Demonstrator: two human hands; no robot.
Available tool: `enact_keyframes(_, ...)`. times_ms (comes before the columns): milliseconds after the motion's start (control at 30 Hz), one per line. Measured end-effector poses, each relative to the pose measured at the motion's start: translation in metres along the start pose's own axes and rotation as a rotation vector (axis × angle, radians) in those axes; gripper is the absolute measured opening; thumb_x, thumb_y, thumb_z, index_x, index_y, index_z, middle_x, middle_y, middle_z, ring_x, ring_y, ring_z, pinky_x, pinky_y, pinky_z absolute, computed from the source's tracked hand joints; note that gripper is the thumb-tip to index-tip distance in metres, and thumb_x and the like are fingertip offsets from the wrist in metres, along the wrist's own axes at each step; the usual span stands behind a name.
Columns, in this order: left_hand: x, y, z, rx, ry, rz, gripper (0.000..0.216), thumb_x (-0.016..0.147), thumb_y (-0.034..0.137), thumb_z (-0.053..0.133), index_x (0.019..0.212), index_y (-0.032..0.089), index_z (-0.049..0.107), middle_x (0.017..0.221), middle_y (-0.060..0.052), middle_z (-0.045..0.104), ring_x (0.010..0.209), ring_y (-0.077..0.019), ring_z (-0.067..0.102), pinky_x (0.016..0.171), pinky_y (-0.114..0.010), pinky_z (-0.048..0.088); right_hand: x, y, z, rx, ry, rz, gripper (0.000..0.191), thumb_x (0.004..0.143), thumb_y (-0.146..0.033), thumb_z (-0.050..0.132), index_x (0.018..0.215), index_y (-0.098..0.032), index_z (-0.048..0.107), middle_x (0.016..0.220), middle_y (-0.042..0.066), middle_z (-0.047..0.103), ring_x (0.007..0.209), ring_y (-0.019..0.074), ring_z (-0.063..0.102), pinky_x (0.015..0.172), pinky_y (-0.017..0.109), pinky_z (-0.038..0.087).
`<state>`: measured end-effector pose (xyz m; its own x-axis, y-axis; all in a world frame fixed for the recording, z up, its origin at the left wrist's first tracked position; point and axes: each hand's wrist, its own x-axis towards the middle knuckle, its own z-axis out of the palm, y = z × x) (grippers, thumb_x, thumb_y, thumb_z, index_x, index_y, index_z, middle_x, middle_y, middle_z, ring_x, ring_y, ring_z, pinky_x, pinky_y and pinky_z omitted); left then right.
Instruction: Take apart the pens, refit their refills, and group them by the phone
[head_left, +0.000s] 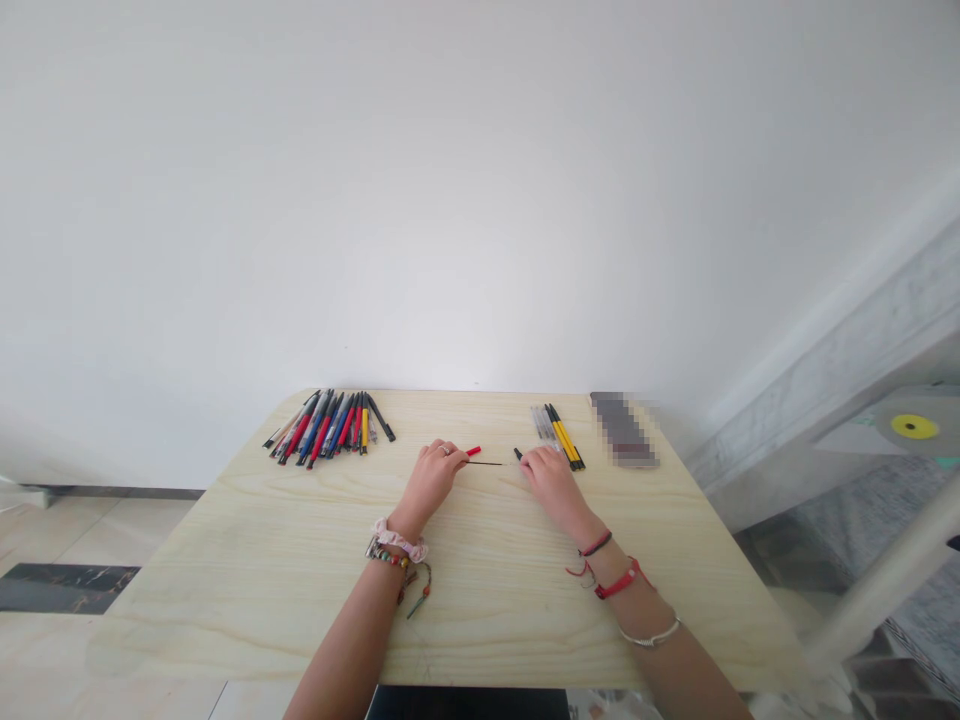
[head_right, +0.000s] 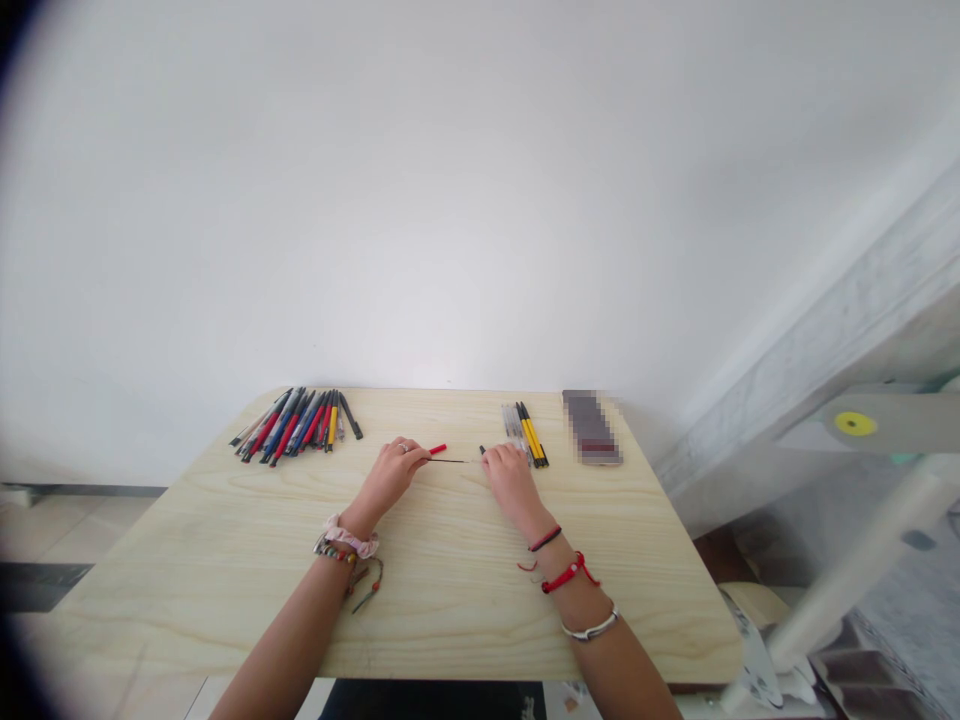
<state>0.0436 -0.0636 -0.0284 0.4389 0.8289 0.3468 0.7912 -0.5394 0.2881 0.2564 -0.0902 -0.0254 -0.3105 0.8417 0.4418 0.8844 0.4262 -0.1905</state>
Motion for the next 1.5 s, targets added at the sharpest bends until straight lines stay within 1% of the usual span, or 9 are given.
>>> enact_keyframes(100,0.000,0.000,-0.001,-0.012,0.004,-0.002,0.016,0.080,0.023,0.046,0.080,0.021,0.061,0.079,-0.004,0.058,0.080,-0.0159,0.047,0.069,-0.029,0.035,0.000,0.003,-0.005,0.140,0.038,0.023,0.016,0.079,-0.016,0.043,0.067,-0.018,0.052,0.065,0.003,0.055,0.067,0.0166,0.049,0.063,0.029,0.038)
enact_keyframes(267,0.001,0.001,-0.001,0.001,0.003,0.005,0.016,0.080,0.022,0.045,0.080,0.020,0.062,0.078,-0.004,0.058,0.080,-0.0159,0.047,0.070,-0.029,0.035,0.000,0.003,-0.008,0.281,0.068,-0.016,0.012,0.078,-0.015,0.046,0.073,-0.017,0.057,0.071,0.004,0.058,0.072,0.0167,0.051,0.066,0.030,0.041)
enact_keyframes(400,0.001,0.002,-0.002,0.003,0.005,0.005,0.016,0.080,0.022,0.045,0.079,0.020,0.061,0.078,-0.004,0.058,0.079,-0.0158,0.047,0.070,-0.028,0.035,0.000,0.002,-0.008,0.269,0.073,-0.049,0.014,0.079,-0.017,0.046,0.076,-0.018,0.060,0.073,0.005,0.059,0.073,0.0173,0.052,0.068,0.032,0.042)
enact_keyframes(700,0.001,0.003,-0.003,-0.041,0.027,0.013,0.018,0.080,0.023,0.044,0.080,0.020,0.062,0.078,-0.004,0.058,0.079,-0.0155,0.047,0.070,-0.028,0.036,0.000,0.002,-0.007,0.219,0.087,-0.032,0.014,0.078,-0.016,0.047,0.076,-0.018,0.061,0.074,0.005,0.059,0.074,0.0176,0.051,0.070,0.033,0.041)
enact_keyframes(1233,0.001,0.003,-0.003,-0.058,0.031,0.019,0.018,0.081,0.023,0.044,0.079,0.020,0.062,0.077,-0.005,0.058,0.078,-0.0158,0.047,0.070,-0.029,0.037,0.000,0.002,-0.009,0.232,0.081,-0.040,0.016,0.080,-0.018,0.045,0.076,-0.018,0.061,0.075,0.005,0.059,0.074,0.0174,0.051,0.070,0.033,0.041)
enact_keyframes(1500,0.002,0.011,0.002,-0.098,0.030,0.039,0.020,0.081,0.022,0.042,0.081,0.020,0.062,0.078,-0.005,0.058,0.078,-0.0152,0.048,0.072,-0.029,0.038,0.000,0.000,-0.008,0.258,0.077,-0.066,0.014,0.079,-0.017,0.047,0.076,-0.019,0.060,0.074,0.005,0.058,0.074,0.0171,0.051,0.069,0.032,0.042)
